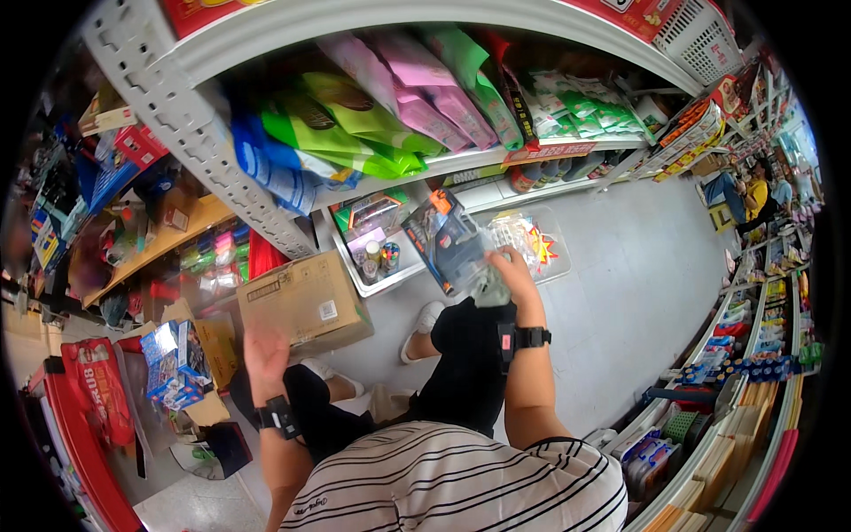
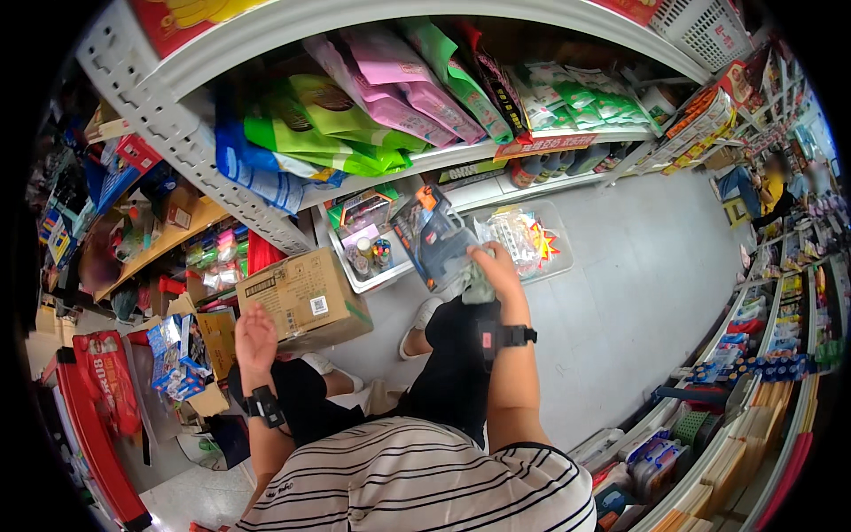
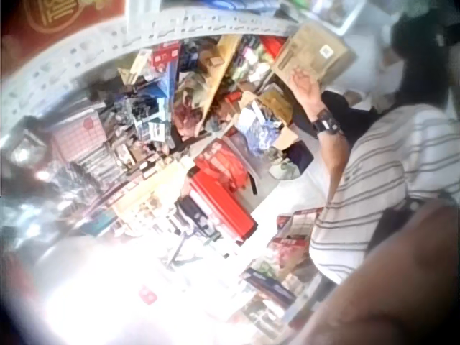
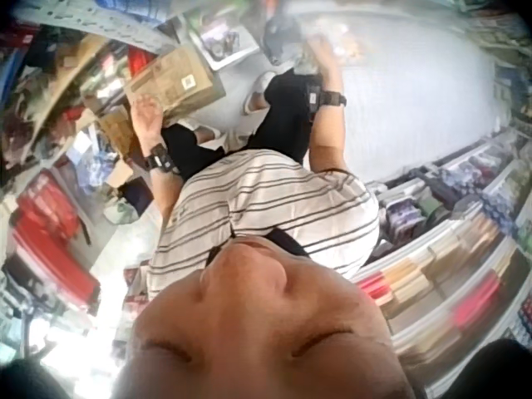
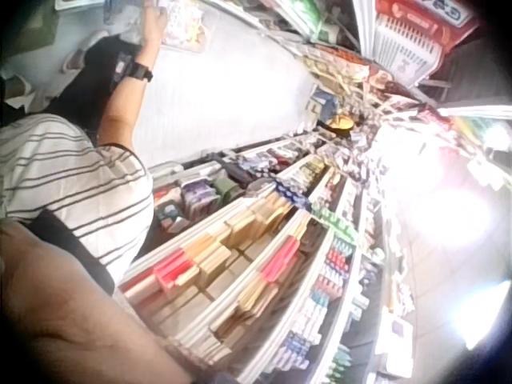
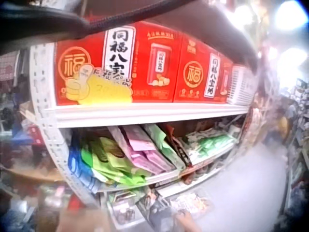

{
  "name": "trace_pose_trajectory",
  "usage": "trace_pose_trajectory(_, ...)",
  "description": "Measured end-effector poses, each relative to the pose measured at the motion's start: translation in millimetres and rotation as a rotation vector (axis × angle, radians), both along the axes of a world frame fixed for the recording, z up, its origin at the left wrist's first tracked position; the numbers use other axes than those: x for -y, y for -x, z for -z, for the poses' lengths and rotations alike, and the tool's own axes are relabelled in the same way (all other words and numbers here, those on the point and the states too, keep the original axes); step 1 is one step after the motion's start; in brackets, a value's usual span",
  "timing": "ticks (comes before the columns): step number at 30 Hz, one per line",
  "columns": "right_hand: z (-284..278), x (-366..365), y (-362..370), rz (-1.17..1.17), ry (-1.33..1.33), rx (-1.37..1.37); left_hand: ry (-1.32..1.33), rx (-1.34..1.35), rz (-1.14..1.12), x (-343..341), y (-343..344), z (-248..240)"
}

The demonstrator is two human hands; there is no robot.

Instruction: The person sits on the floor of a store and wipes several packaged boxes and a toy gun using a green cloth, then places them into a larger cardboard box.

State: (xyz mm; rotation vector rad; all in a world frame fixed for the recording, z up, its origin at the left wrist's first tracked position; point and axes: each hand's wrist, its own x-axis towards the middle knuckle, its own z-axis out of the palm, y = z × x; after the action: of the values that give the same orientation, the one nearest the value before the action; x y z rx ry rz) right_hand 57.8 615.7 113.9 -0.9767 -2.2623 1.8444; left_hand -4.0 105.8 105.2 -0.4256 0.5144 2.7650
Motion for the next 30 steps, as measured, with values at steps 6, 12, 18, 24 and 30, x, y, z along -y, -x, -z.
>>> trace_pose_trajectory(6,-69,99,-40,-0.046,0.537,-0.054,0.134,-0.05,0.292,-66,-20,-34)
trace_pose_trajectory(12,-53,157,-26,-0.401,0.702,-0.069,0.204,-0.237,0.284,-73,-34,-75)
trace_pose_trajectory(18,-58,196,-16,-0.477,0.724,-0.024,0.273,-0.251,0.159,-48,-50,-65)
trace_pose_trajectory(24,-53,195,-2,-0.546,0.363,-0.033,0.312,-0.162,0.041,-41,-55,-53)
trace_pose_trajectory(30,-53,192,-9,-0.549,0.393,-0.061,0.292,-0.198,0.024,-38,-52,-55)
